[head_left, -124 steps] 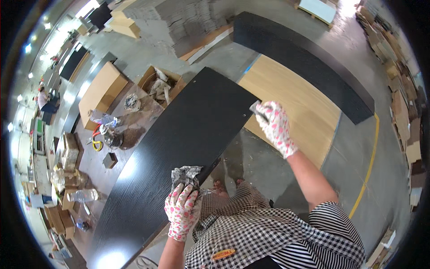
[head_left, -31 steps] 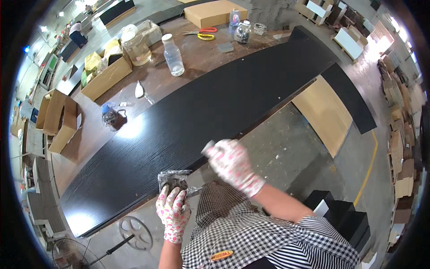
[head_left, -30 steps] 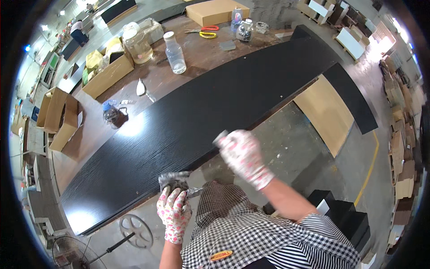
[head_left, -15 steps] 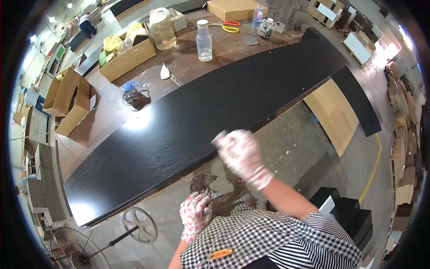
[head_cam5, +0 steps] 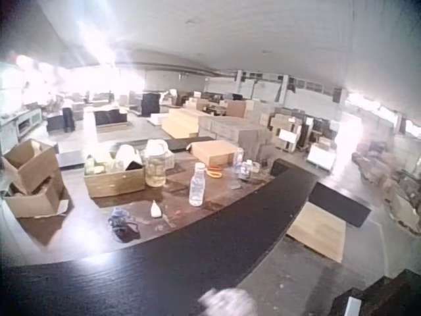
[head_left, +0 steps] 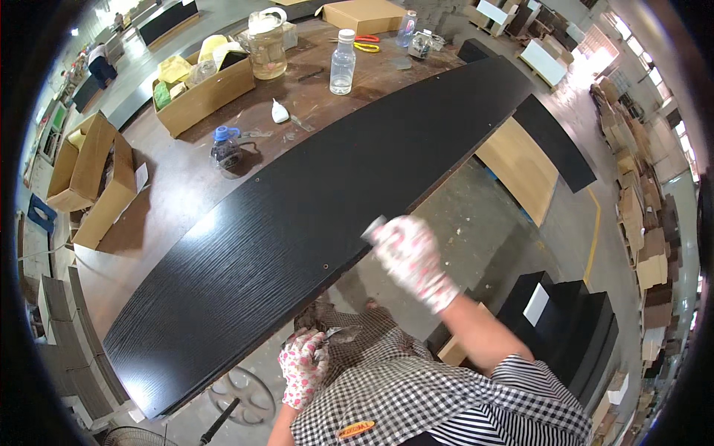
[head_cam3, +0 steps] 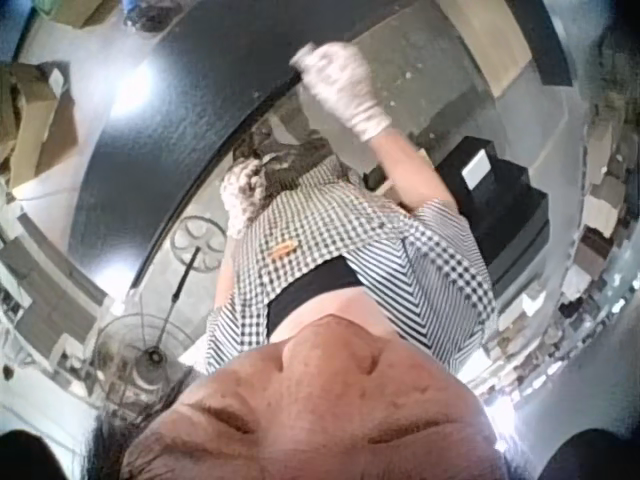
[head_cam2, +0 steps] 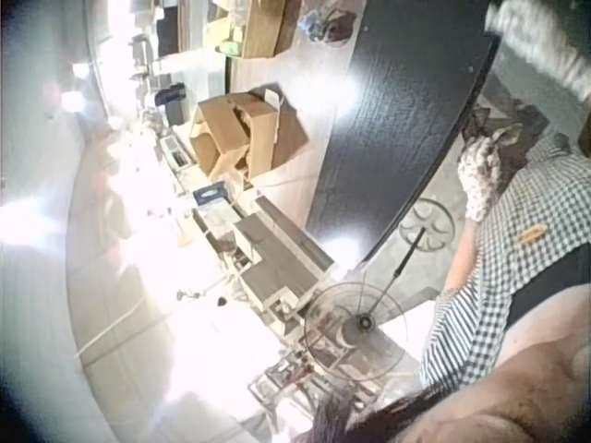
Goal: The person retrieves a cloth from a cabinet, wipes down a black wooden panel with the cloth, sands the edges of the panel with a small block, and wipes the panel with the cloth.
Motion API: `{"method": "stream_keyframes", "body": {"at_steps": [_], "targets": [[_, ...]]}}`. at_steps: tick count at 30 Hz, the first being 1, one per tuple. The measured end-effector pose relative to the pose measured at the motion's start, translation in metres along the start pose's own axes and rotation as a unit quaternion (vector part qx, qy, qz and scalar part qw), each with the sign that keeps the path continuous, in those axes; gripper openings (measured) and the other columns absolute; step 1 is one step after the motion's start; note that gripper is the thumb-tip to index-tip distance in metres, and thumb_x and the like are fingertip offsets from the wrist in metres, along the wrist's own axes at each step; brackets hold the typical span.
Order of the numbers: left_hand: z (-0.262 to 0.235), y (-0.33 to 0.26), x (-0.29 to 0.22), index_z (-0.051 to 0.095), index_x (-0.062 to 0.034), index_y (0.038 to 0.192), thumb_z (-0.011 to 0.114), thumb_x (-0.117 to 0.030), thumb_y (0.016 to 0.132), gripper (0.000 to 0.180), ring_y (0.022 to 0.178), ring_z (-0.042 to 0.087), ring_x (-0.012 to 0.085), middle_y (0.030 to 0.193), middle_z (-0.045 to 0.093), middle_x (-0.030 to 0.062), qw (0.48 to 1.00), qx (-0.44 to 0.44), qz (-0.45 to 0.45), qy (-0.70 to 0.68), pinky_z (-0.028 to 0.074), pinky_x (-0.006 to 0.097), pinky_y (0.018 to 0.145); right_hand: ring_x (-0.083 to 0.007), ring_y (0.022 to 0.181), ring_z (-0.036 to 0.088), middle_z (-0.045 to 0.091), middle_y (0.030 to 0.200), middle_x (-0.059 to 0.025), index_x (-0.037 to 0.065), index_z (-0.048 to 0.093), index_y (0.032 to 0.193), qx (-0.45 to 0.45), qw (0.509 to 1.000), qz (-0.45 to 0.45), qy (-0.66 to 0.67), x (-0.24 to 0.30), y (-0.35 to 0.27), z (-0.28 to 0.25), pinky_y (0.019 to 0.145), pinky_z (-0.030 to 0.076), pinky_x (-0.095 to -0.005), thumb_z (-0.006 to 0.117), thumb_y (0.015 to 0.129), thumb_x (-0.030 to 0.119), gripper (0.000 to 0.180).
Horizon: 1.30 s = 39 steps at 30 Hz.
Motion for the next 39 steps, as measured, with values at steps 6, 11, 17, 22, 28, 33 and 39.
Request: {"method": "stream_keyframes", "body": {"at_steps": [6, 11, 17, 22, 28, 33, 39], "targets": [[0.017, -0.010, -0.008, 0.069, -0.0131, 0.105, 0.070, -0.014, 0.075, 0.030, 0.111, 0.059, 0.0287, 0.110, 0.067, 0.0070, 0.999, 0.016, 0.038, -0.004, 0.048, 0.044, 0.089, -0.0283, 0.079, 0.059, 0.061, 0.080, -0.0092, 0.011, 0.068, 0.088, -0.164, 0.965, -0.036, -0.202, -0.192, 0.033, -0.092, 0.072, 0.048, -0.0398, 0.071, 0.078, 0.007, 0.011], [0.012, -0.030, -0.015, 0.070, -0.0119, 0.102, 0.070, -0.013, 0.072, 0.030, 0.108, 0.061, 0.0306, 0.108, 0.068, 0.0086, 1.000, -0.012, 0.026, 0.006, 0.047, 0.044, 0.089, -0.0288, 0.076, 0.059, 0.060, 0.080, -0.0123, 0.006, 0.065, 0.081, -0.066, 0.981, 0.013, -0.180, -0.110, 0.033, -0.042, 0.067, 0.048, -0.0405, 0.068, 0.083, 0.013, 0.008], [0.014, -0.027, -0.020, 0.070, -0.0117, 0.102, 0.068, -0.012, 0.072, 0.030, 0.106, 0.061, 0.0301, 0.108, 0.067, 0.0080, 1.000, -0.005, -0.014, 0.018, 0.047, 0.044, 0.087, -0.0185, 0.074, 0.055, 0.055, 0.081, -0.0027, 0.010, 0.062, 0.093, 0.029, 0.978, -0.205, 0.011, 0.106, -0.051, 0.070, 0.066, 0.046, -0.0330, 0.060, 0.085, 0.016, 0.010], [0.003, -0.047, -0.032, 0.070, -0.0129, 0.101, 0.071, -0.015, 0.071, 0.030, 0.106, 0.062, 0.0289, 0.108, 0.068, 0.0067, 0.995, -0.087, -0.009, 0.043, 0.049, 0.041, 0.085, -0.0215, 0.083, 0.057, 0.057, 0.088, -0.0048, 0.013, 0.066, 0.100, 0.028, 0.971, -0.234, 0.049, 0.113, -0.034, 0.054, 0.071, 0.049, -0.0363, 0.063, 0.083, 0.015, 0.017], [-0.005, -0.056, -0.016, 0.069, -0.0130, 0.104, 0.072, -0.013, 0.071, 0.033, 0.107, 0.062, 0.0297, 0.108, 0.068, 0.0075, 0.997, -0.070, -0.018, 0.023, 0.050, 0.043, 0.088, -0.0259, 0.085, 0.056, 0.057, 0.088, -0.0084, 0.011, 0.067, 0.104, -0.005, 0.991, -0.133, 0.009, 0.054, -0.028, 0.037, 0.073, 0.048, -0.0406, 0.071, 0.075, 0.013, 0.029], [-0.007, -0.059, 0.004, 0.070, -0.0111, 0.101, 0.072, -0.013, 0.071, 0.030, 0.106, 0.062, 0.0288, 0.107, 0.068, 0.0073, 0.999, 0.005, -0.020, 0.031, 0.049, 0.041, 0.088, -0.0211, 0.080, 0.057, 0.057, 0.084, -0.0047, 0.012, 0.065, 0.097, 0.061, 0.969, -0.226, 0.077, 0.174, -0.070, 0.104, 0.067, 0.048, -0.0354, 0.063, 0.081, 0.020, 0.017], [-0.048, -0.105, 0.073, 0.069, -0.0125, 0.105, 0.071, -0.015, 0.073, 0.032, 0.104, 0.062, 0.0289, 0.107, 0.068, 0.0073, 0.997, -0.074, -0.008, -0.031, 0.048, 0.042, 0.090, -0.0263, 0.083, 0.057, 0.059, 0.088, -0.0094, 0.010, 0.066, 0.100, -0.025, 0.994, -0.104, -0.033, 0.132, -0.049, 0.074, 0.073, 0.049, -0.0405, 0.070, 0.075, 0.008, 0.025]]}}
Point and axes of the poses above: each hand's wrist, its own y-axis towards the middle knuckle, its own z-axis out of the palm, x = y × z, the point moved 7 cm from there along y, towards the middle knuckle
